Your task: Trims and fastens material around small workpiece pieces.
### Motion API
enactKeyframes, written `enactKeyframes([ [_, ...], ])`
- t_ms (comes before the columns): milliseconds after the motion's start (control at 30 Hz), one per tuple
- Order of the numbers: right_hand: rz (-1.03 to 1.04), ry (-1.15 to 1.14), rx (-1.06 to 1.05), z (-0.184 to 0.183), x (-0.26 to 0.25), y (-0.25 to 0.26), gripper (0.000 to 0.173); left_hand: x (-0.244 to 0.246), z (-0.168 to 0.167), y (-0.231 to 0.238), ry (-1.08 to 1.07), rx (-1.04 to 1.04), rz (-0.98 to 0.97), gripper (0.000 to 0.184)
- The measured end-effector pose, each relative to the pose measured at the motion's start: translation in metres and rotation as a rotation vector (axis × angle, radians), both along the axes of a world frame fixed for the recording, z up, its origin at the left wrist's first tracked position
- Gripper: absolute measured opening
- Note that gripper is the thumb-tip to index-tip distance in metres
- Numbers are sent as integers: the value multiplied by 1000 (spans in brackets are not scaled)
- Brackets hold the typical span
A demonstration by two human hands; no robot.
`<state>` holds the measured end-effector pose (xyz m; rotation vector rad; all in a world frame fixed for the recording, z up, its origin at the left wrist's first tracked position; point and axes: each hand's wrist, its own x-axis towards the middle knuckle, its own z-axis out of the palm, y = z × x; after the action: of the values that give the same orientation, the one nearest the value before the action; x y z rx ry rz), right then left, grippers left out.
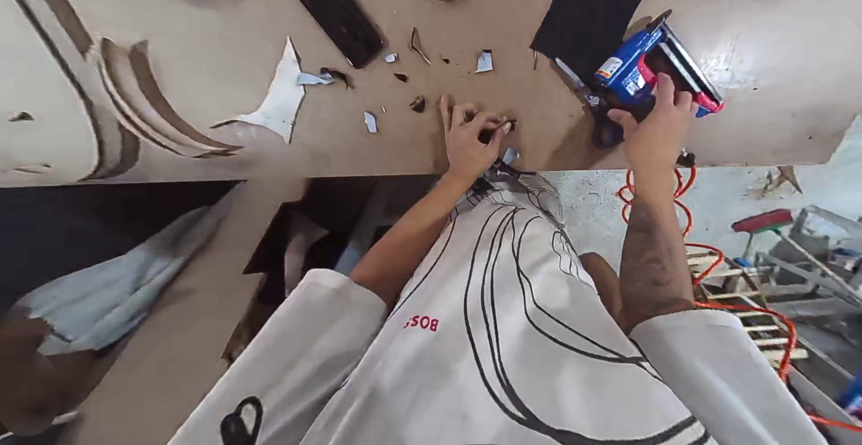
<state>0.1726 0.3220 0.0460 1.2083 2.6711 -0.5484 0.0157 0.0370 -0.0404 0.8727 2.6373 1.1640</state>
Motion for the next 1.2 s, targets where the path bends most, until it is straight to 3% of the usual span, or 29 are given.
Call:
enactKeyframes([
  [133, 58, 109, -138, 0, 18, 19, 80, 4, 4, -3, -52, -36, -28, 20],
  [267, 6, 85, -56, 45, 17, -27, 81, 4, -2, -1, -16, 0, 38, 20],
  [400, -43, 94, -140, 65, 29, -106, 42, 2, -9, 1, 6, 38, 40, 19],
  [533, -86, 268, -324, 45, 23, -159, 30, 4, -6, 0, 0, 35, 22, 19],
  [733, 18, 164, -166, 29, -5, -175, 27, 8, -3, -3, 4, 11, -13, 21],
  [1200, 52, 49, -196, 26, -17, -177, 28, 8, -6, 0, 25, 31, 25, 18],
])
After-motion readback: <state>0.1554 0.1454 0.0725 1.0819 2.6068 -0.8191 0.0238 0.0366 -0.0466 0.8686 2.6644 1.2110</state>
